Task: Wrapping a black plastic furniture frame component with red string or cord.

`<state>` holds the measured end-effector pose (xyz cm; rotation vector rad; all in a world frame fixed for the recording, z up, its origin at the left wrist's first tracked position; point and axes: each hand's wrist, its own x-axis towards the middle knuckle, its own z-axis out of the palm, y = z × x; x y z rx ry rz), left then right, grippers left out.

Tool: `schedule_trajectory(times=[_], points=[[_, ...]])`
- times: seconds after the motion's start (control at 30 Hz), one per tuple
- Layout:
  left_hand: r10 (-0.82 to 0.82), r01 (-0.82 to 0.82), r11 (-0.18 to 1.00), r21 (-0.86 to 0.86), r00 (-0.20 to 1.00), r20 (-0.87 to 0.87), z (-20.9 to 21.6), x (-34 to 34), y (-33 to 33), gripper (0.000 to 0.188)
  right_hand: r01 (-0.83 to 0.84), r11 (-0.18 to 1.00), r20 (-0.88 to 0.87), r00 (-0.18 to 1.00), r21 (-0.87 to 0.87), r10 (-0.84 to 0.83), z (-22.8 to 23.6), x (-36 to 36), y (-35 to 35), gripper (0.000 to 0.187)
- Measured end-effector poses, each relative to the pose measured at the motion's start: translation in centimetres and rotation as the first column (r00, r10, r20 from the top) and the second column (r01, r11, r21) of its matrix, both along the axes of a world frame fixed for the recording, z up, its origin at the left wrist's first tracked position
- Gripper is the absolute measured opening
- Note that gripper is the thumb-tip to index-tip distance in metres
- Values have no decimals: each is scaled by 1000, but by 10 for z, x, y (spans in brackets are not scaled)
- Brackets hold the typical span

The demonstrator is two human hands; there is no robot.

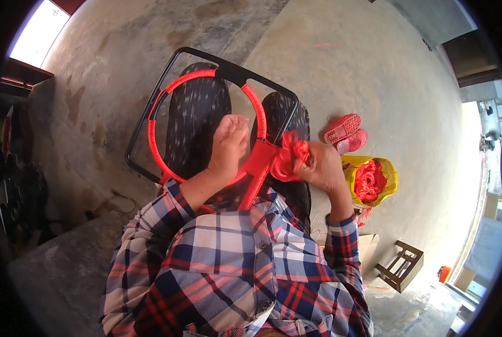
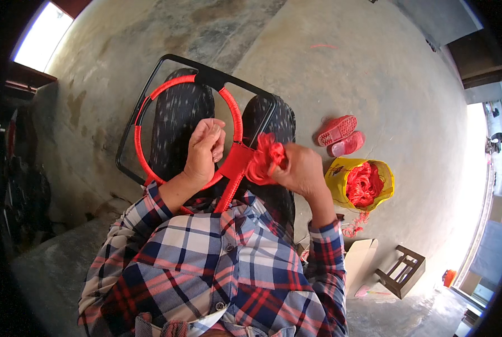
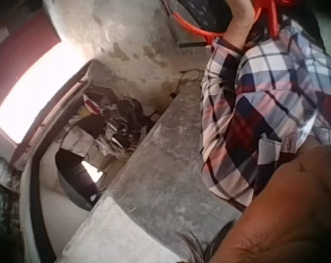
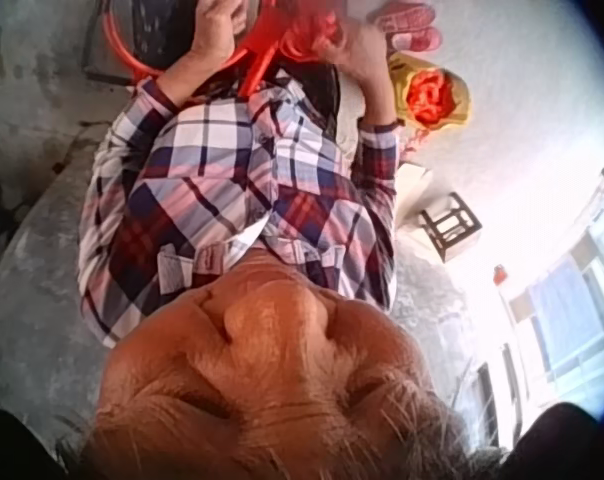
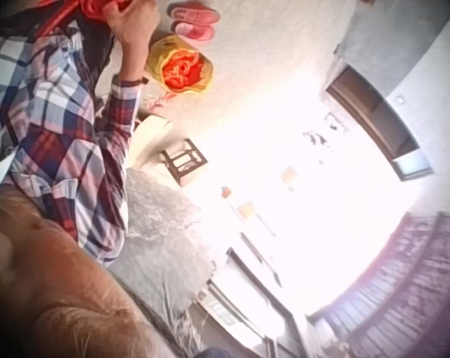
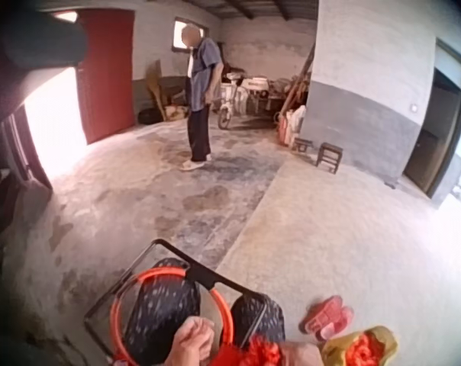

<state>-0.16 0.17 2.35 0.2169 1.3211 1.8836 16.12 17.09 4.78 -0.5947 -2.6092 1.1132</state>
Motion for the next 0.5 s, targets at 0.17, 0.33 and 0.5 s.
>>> schedule_trajectory(times=[0.17, 0.33, 0.5], points=[[-43, 63, 984, -164, 991, 124, 7, -1, 4, 27, 232, 727, -34, 943, -646, -332, -1, 67, 37, 18], [-151, 174, 985, -24, 910, 386, 3, -1, 3, 38, -98, 275, -289, 453, -956, -844, -5, 93, 60, 10], [-302, 269, 953, 136, 861, 409, 5, 1, 5, 40, 153, 391, -116, 805, -907, -582, -32, 61, 25, 12]])
